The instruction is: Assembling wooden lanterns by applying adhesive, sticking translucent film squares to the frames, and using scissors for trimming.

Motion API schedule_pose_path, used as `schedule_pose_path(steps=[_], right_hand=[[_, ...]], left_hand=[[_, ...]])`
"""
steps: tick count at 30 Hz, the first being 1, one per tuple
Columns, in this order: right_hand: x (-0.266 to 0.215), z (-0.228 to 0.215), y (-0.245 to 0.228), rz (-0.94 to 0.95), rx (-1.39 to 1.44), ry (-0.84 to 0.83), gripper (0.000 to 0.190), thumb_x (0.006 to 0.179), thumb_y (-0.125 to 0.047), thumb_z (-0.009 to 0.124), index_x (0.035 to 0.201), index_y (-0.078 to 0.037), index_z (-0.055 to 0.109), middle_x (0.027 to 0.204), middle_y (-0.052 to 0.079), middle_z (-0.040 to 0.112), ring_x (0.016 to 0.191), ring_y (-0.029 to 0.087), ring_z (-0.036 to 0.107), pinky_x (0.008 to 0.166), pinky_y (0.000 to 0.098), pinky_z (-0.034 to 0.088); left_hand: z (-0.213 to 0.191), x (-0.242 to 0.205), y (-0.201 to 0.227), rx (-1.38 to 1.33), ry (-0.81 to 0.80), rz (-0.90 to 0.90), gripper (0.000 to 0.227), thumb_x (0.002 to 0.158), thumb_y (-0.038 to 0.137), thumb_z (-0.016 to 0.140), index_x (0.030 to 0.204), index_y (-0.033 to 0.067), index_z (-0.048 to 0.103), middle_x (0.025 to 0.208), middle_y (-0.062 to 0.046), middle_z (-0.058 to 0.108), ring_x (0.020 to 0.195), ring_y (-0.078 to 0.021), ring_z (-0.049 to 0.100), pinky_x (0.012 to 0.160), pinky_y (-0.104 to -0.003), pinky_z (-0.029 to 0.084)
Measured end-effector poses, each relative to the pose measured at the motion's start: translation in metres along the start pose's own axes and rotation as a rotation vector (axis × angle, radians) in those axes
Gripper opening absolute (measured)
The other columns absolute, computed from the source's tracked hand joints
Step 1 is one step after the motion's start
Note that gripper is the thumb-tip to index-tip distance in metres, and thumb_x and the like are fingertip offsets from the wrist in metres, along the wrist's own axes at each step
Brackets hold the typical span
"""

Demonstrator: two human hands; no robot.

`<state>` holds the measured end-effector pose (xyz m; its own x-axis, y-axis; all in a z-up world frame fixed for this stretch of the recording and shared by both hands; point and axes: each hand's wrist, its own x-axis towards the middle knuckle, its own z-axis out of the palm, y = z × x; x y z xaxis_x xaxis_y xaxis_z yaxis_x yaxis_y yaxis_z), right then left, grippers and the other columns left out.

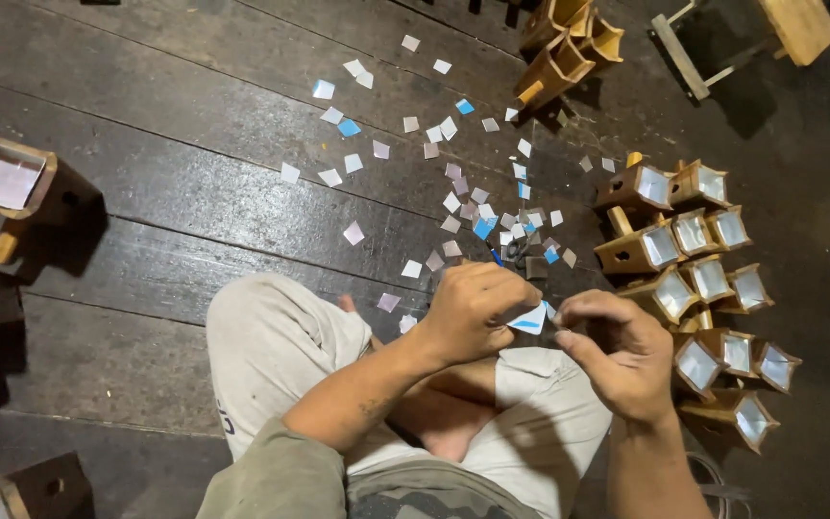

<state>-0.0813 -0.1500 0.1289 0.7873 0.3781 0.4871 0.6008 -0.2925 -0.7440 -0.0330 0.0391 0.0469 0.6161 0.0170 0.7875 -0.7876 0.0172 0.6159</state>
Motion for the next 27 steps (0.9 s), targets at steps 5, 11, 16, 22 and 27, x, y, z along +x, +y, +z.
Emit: schedule_pose_path(steps=[5, 11, 16, 22, 27], right_hand=[[0.006, 0.000, 0.005, -0.041, -0.004, -0.075, 0.014, 0.078, 0.011, 0.073, 0.092, 0.008, 0.070, 0.078, 0.019, 0.070, 0.072, 0.030, 0.069, 0.067, 0.0415, 0.057], [0.007, -0.004, 0.005, 0.016, 0.033, -0.022, 0.029, 0.078, 0.015, 0.073, 0.105, 0.012, 0.062, 0.082, 0.023, 0.068, 0.078, 0.033, 0.068, 0.072, 0.0445, 0.057], [-0.004, -0.007, 0.024, 0.007, 0.286, 0.038, 0.025, 0.074, 0.021, 0.069, 0.097, 0.011, 0.065, 0.076, 0.023, 0.064, 0.074, 0.034, 0.066, 0.071, 0.0454, 0.056], [-0.004, -0.021, 0.037, -0.024, 0.365, 0.098, 0.024, 0.086, 0.012, 0.060, 0.109, 0.007, 0.063, 0.082, 0.023, 0.067, 0.082, 0.033, 0.068, 0.085, 0.0489, 0.052], [-0.001, -0.026, 0.003, 0.009, 0.189, 0.037, 0.037, 0.094, -0.001, 0.063, 0.131, -0.005, 0.062, 0.117, 0.016, 0.072, 0.099, 0.019, 0.073, 0.092, 0.0282, 0.063]], left_hand=[[-0.006, 0.002, 0.004, 0.008, 0.005, -0.009, 0.036, 0.056, 0.000, 0.059, 0.087, 0.0162, 0.069, 0.073, -0.001, 0.065, 0.066, -0.0267, 0.066, 0.061, -0.035, 0.053], [0.001, -0.002, -0.004, -0.010, 0.046, -0.007, 0.040, 0.055, -0.002, 0.057, 0.089, 0.0147, 0.071, 0.073, -0.003, 0.067, 0.064, -0.0283, 0.065, 0.059, -0.035, 0.052], [0.000, -0.003, -0.001, 0.012, 0.058, 0.013, 0.034, 0.060, 0.000, 0.058, 0.085, 0.0182, 0.069, 0.075, 0.001, 0.066, 0.067, -0.0259, 0.066, 0.061, -0.035, 0.053], [0.006, -0.009, -0.006, 0.003, 0.074, 0.026, 0.032, 0.057, 0.001, 0.064, 0.085, 0.0144, 0.068, 0.081, -0.003, 0.070, 0.068, -0.0280, 0.067, 0.060, -0.037, 0.053], [-0.017, 0.010, 0.010, 0.061, 0.110, -0.023, 0.025, 0.062, -0.006, 0.061, 0.084, 0.0051, 0.061, 0.087, -0.003, 0.074, 0.064, -0.0188, 0.058, 0.059, -0.031, 0.045]])
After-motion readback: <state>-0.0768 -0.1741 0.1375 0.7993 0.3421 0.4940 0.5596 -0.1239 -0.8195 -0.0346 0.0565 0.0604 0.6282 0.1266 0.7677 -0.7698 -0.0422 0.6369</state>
